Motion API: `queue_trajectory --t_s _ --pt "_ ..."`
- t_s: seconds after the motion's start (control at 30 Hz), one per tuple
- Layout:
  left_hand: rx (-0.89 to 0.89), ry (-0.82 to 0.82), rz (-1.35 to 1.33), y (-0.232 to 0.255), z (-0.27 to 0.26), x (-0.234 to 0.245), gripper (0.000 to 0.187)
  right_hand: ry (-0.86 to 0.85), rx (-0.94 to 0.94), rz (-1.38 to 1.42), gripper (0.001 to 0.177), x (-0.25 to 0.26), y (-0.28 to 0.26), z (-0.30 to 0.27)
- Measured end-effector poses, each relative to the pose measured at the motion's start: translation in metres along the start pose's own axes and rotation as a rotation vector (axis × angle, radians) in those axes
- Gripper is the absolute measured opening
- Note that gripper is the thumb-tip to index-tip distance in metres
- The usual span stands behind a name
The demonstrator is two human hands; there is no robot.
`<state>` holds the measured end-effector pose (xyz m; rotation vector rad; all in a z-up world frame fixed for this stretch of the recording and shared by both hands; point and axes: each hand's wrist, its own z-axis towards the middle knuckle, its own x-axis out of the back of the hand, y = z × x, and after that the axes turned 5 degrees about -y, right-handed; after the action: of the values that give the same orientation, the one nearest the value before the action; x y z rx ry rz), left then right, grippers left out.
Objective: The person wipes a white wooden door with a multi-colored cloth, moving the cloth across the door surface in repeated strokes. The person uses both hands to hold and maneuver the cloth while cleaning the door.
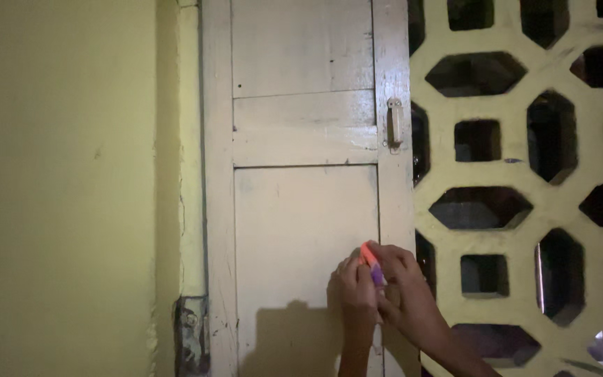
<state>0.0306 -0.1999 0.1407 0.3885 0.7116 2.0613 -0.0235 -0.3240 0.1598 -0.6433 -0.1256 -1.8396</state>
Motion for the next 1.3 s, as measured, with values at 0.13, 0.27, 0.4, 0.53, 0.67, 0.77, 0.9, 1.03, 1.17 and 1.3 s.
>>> queue_trajectory --t_s 0.13,0.27,0.4,0.53,0.67,0.77,0.9,1.03,1.17,1.3 --pt "0.049 -0.054 -0.116 0.003 -0.004 0.009 0.036 0.016 -0.106 0.209 0.086 0.005 0.001 0.003" --pt "0.189 -0.284 -0.882 0.016 -0.004 0.013 0.032 -0.028 -0.394 0.332 0.106 0.010 0.019 0.008" --pt "0.260 -0.327 -0.502 0.033 -0.003 0.039 0.029 -0.132 -0.435 0.537 0.092 0.021 0.048 0.011" --pt "-0.367 -0.321 -0.224 0.052 -0.016 0.084 0.023 -0.321 -0.449 0.609 0.066 0.024 0.056 0.010" --pt "-0.635 -0.316 -0.008 0.057 -0.023 0.104 0.023 -0.400 -0.521 0.499 0.045 0.019 0.040 0.006" --pt "-0.036 -0.506 -0.380 0.034 -0.007 0.088 0.024 -0.376 -0.417 0.489 0.040 0.012 0.039 0.007" --pt "-0.122 -0.173 -0.310 -0.026 0.012 0.065 0.019 -0.117 -0.571 0.646 0.042 0.010 0.044 0.017" --pt "-0.292 0.057 -0.102 -0.065 0.028 0.059 0.021 0.170 -0.528 0.711 0.043 0.016 0.026 0.028" --pt "-0.422 0.059 0.266 -0.052 0.011 0.083 0.032 0.497 -0.257 0.113 0.038 0.017 -0.014 0.030" --pt "-0.284 0.044 0.398 -0.011 -0.007 0.121 0.036 0.439 0.121 -0.062 0.049 -0.010 -0.031 0.038"
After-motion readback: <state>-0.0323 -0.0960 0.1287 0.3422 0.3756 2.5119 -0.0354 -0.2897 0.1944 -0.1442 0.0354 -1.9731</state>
